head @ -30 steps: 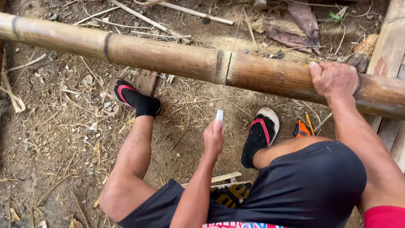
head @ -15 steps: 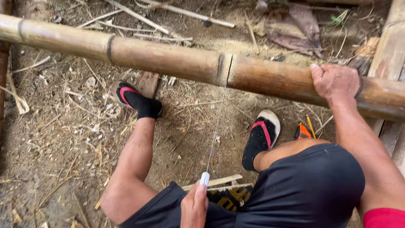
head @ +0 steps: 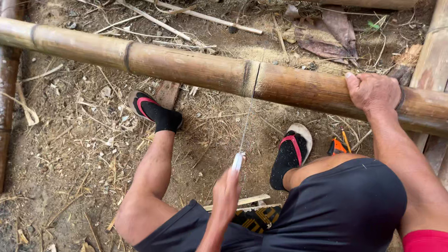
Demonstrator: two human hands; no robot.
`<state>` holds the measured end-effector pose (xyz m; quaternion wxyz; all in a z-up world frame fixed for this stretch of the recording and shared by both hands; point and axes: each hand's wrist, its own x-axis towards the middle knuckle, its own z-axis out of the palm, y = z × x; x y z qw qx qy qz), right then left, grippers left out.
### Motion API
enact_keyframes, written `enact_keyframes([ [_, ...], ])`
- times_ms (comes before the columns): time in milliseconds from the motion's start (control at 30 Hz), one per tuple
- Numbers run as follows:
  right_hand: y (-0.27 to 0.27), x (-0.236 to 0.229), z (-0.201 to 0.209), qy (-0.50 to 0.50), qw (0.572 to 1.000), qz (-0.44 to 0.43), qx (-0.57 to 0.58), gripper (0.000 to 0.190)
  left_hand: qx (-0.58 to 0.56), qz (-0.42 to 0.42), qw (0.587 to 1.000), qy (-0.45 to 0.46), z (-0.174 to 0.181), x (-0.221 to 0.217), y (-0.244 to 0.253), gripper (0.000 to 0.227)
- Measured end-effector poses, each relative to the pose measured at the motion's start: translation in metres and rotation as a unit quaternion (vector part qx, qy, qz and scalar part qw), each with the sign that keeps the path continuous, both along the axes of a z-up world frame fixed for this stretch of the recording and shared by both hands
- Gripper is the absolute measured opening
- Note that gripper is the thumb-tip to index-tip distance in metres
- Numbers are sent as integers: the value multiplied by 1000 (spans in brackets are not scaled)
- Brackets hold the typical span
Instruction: The person saws a bamboo pole by hand while holding it steady with their other hand on the ground.
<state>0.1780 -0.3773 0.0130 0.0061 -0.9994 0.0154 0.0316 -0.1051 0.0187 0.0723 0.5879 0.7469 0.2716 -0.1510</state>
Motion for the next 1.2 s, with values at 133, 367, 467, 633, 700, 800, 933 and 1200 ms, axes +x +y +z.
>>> enact_keyframes([
  [133,-2,-1,-6,-34,999,13,-3,62,189,-102,967,-139,27,-65,17,48],
  [367,-2,-13,-11,-37,999,9,3,62,58,-26,997,-49,-90,139,-37,48],
  [467,-6,-3,-11,-48,999,17,0,64,39,-15,999,8,-80,159,-34,51],
  [633,-1,0,-10,21,1000,-13,-10,69,69,-41,996,38,-21,50,-11,59],
  [700,-5,-4,-10,-8,1000,1,0,66,58,-22,998,16,19,-25,5,55],
  [800,-7,-8,-9,-74,996,34,23,64,-43,101,989,94,42,-70,4,42],
  [933,-3,-8,-7,-49,999,12,5,64,113,-85,983,-118,-27,17,-6,45],
  [1200,-6,-3,-13,-32,999,19,0,62,32,5,998,61,-61,147,-31,51],
])
